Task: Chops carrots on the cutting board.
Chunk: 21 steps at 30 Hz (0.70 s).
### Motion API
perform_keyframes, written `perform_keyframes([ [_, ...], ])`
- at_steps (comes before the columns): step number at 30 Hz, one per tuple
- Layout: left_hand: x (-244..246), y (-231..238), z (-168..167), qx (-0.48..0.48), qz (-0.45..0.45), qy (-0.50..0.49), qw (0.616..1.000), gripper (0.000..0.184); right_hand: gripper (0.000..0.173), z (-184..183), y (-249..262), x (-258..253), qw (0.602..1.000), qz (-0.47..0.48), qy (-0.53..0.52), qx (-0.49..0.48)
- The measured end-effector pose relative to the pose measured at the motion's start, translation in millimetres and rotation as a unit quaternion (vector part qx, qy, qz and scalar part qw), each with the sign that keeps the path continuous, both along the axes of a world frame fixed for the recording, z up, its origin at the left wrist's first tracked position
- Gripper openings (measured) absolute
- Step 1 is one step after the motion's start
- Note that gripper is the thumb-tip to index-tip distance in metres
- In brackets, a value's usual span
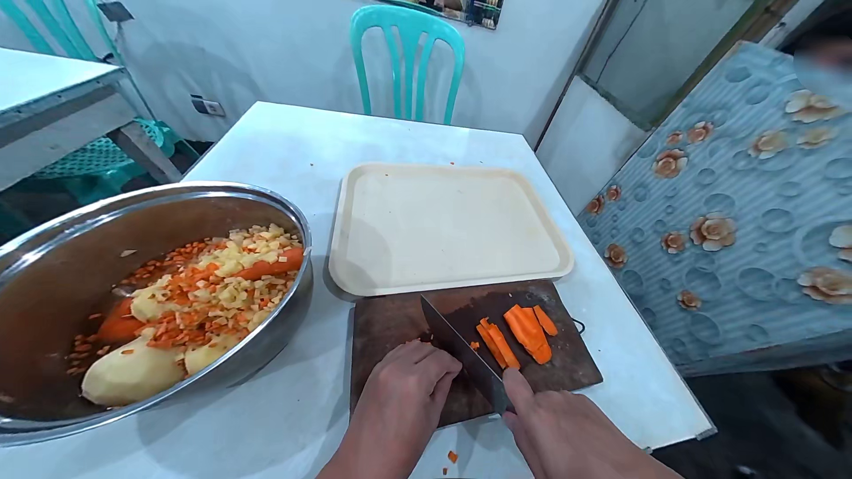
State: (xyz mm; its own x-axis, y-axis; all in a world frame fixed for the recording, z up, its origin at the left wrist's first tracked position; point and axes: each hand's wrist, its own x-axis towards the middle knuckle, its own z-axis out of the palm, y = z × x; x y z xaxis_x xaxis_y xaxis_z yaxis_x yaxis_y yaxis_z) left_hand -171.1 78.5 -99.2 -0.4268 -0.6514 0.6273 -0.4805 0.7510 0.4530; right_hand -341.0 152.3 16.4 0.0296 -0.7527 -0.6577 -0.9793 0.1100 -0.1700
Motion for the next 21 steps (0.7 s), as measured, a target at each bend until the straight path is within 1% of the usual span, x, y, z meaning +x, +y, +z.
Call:
perform_keyframes([
  [2,0,0,-1,-0.006,0.002,-0.003,1.000,0.014,0.034,-1,-2,-5,1.000,-0.010,-0.020,0.004],
  [5,2,0,-1,-0.012,0.001,-0.008,1.000,0.015,0.033,-4,2,-14,0.998,-0.019,-0.052,-0.027],
  [10,4,0,-1,-0.009,-0.002,-0.002,1.000,0.014,0.032,0,14,-13,0.995,-0.012,-0.052,-0.079],
  [17,3,-1,1,0.004,-0.006,0.005,1.000,0.013,0.031,0,14,-8,0.996,0.007,-0.033,-0.081],
  [19,3,0,1,0.007,-0.010,0.005,1.000,0.012,0.032,-1,12,-6,0.998,0.008,-0.031,-0.062],
  [21,4,-1,2,0.008,-0.011,0.002,1.000,0.012,0.034,0,6,-2,1.000,0.008,-0.018,-0.021],
])
